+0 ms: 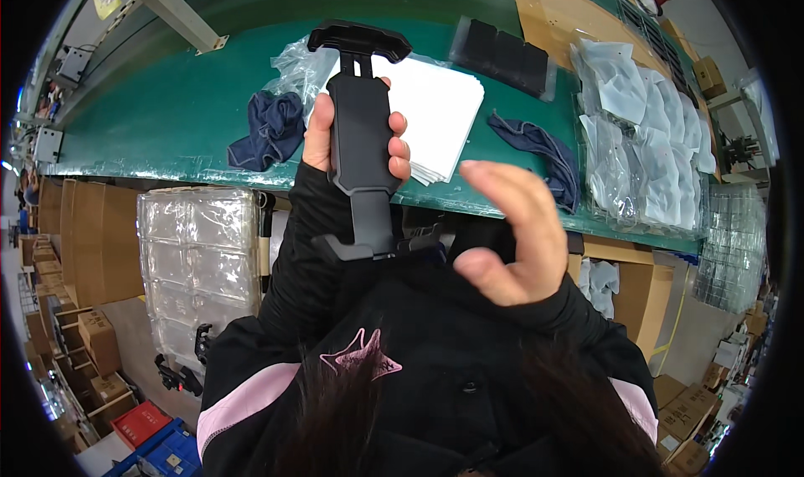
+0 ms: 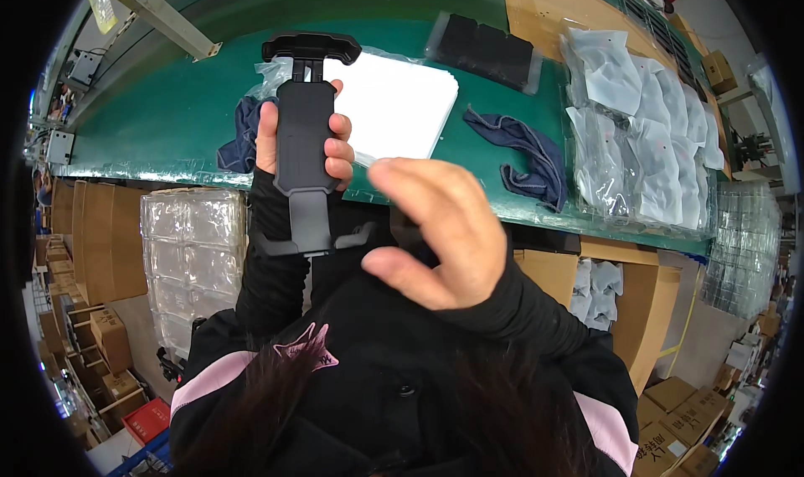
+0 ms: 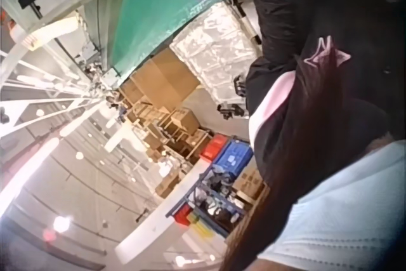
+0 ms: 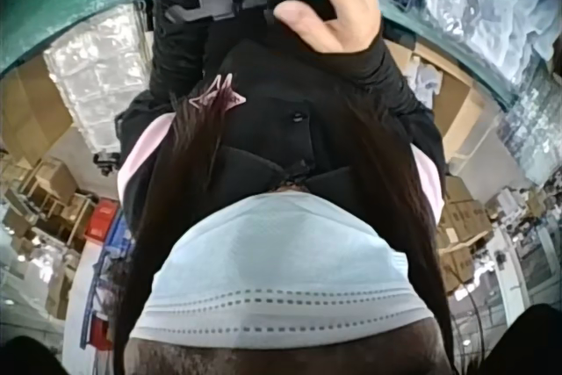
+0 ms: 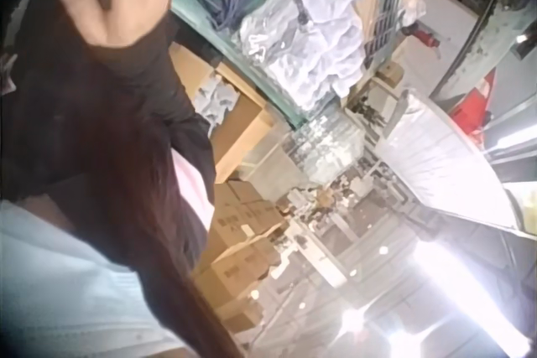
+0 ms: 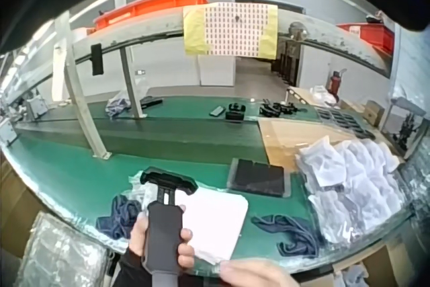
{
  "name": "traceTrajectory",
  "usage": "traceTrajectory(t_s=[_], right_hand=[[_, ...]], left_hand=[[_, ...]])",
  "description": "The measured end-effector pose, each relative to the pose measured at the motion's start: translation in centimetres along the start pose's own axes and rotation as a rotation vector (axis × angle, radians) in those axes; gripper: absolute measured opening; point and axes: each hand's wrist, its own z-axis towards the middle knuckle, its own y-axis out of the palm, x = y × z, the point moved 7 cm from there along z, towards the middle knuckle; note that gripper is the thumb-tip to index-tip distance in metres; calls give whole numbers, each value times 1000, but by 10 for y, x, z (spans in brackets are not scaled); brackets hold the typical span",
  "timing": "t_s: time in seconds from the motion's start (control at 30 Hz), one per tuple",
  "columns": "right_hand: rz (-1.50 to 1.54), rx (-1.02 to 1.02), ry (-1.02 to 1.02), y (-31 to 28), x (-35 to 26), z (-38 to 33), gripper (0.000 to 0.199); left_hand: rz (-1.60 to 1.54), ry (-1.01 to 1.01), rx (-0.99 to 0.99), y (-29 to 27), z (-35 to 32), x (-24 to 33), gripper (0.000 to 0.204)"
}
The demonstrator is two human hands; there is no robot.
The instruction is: The recorder is cleaning plastic mounting brackets with a cloth and packaging them into individual plastic bags at an assembly line station.
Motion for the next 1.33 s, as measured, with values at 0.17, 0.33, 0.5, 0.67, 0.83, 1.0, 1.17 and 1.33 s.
traceTrajectory(t_s=[0.17, 0.33, 0.5, 0.67, 0.83, 1.0, 1.17, 1.33], right_hand=[[12, -87, 48, 11, 14, -1, 79], [-43, -98, 368, 40, 46, -27, 79], [671, 91, 798, 29, 110, -73, 60], [864, 138, 825, 5, 132, -80, 54], [685, 275, 865, -20, 149, -91, 53], [193, 180, 875, -25, 163, -106, 60], [-148, 23, 764, -32, 159, -100, 61], [-40, 77, 472, -18, 150, -68, 67]], left_hand=[[578, 372, 327, -8, -17, 6, 58], [1569, 532, 245, 15, -23, -27, 92], [2132, -251, -565, 16, -47, -17, 70], [2778, 616, 389, -39, -72, 159, 32], [2825, 571, 758, -45, -43, 156, 13], [2640, 481, 429, -8, 39, -10, 21], [2667, 564, 565, -50, 67, -15, 24], [2062, 488, 719, -65, 59, 13, 28]])
